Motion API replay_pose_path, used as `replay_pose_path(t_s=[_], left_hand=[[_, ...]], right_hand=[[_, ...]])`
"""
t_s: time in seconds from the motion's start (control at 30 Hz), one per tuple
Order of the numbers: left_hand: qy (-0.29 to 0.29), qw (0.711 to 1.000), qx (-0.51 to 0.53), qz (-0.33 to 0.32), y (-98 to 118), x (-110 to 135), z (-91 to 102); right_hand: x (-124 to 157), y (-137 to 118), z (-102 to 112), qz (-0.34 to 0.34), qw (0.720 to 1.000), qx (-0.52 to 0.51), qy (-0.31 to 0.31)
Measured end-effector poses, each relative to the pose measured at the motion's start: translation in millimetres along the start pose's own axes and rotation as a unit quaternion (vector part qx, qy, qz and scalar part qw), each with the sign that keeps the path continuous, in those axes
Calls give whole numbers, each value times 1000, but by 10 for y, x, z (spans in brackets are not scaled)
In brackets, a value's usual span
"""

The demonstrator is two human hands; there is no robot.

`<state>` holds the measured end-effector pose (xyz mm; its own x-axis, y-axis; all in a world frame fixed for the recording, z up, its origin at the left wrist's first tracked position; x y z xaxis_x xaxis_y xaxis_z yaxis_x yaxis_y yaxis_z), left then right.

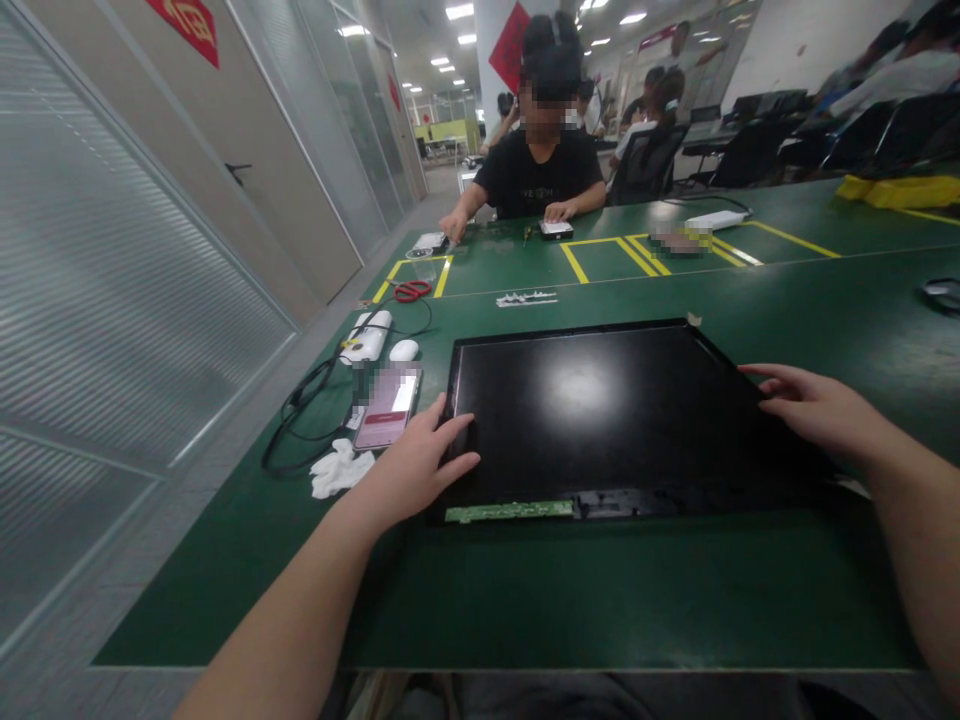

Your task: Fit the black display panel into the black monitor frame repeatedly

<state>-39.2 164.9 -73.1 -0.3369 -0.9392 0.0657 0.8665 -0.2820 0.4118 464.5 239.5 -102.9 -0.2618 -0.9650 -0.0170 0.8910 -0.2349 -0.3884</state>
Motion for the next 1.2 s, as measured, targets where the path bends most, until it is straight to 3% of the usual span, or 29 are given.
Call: replay_pose_path(t_s=[0.2, 0.5, 0.67, 0.77, 0.9, 0.97, 1.07, 1.2], left_hand=[[2, 999, -35, 24, -36, -53, -49], [62, 996, 56, 34, -134, -119, -17], [106, 977, 174, 69, -177, -114, 89], [161, 932, 312, 92, -266, -104, 129], [200, 789, 566, 130, -373, -100, 28], [215, 743, 615, 154, -383, -77, -6], [245, 739, 606, 160, -342, -27, 38], [232, 724, 628, 167, -283, -6, 10]], right_hand=[[17, 121, 29, -96, 995, -32, -18], [31, 101, 85, -107, 994, -6, 7], [43, 102, 102, -118, 993, 5, 1], [37, 57, 137, -105, 994, 23, 11], [44, 50, 150, -112, 993, 35, 7], [40, 56, 140, -110, 993, 30, 5], [19, 70, 118, -100, 995, 28, 9], [3, 122, 92, -106, 994, 28, 9]])
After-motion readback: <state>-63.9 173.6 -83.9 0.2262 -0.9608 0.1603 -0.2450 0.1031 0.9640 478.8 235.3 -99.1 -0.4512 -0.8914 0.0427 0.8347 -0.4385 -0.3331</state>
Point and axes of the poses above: each hand's wrist, its own x-axis away from the middle knuckle, its own z-axis out of the back of the hand, y = z × x, the point moved 9 cm from there along -x, towards the middle knuckle, and after that the axes turned 10 degrees about x, right-handed, at the moved point
